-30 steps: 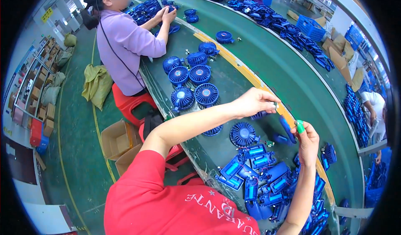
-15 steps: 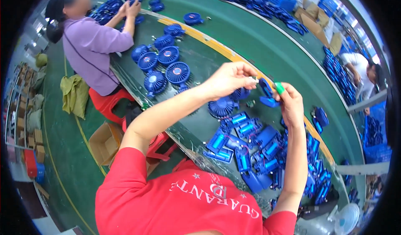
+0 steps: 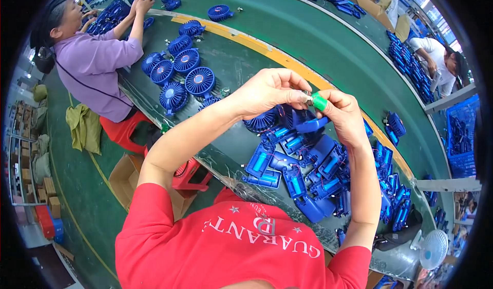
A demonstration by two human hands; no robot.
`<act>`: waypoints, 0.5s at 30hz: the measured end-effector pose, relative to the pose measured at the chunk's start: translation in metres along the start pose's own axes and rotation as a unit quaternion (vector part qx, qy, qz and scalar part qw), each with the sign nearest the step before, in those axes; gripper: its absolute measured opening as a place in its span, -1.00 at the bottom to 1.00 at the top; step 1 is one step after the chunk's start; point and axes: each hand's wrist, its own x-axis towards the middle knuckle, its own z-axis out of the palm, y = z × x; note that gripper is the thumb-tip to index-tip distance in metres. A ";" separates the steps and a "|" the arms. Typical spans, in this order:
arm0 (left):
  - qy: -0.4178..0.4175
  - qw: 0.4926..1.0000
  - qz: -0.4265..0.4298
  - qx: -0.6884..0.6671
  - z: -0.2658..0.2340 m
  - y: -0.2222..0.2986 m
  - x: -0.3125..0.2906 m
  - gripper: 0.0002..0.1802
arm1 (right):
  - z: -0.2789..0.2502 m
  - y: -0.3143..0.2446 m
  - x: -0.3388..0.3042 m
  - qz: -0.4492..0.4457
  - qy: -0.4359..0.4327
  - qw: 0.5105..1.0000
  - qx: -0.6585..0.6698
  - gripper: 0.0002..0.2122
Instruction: The person assembles portable fans by connecting circuit boards and wires to fan heads by hand, then places the assembled fan units onto the conveyor belt.
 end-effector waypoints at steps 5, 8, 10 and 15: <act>-0.036 0.998 -0.037 -0.032 -0.011 -0.007 0.006 -0.69 | -0.006 -0.015 0.010 0.011 -0.056 0.997 -0.044 -0.80; -0.047 0.998 -0.038 -0.031 -0.015 -0.007 0.010 -0.69 | -0.016 -0.016 0.017 0.034 -0.075 0.995 -0.063 -0.79; -0.048 0.997 -0.042 -0.033 -0.018 -0.006 0.013 -0.69 | -0.016 -0.023 0.021 0.027 -0.086 0.992 -0.084 -0.79; -0.056 0.997 -0.028 -0.035 -0.022 -0.005 0.016 -0.75 | -0.012 -0.040 0.024 0.006 -0.093 0.986 -0.141 -0.81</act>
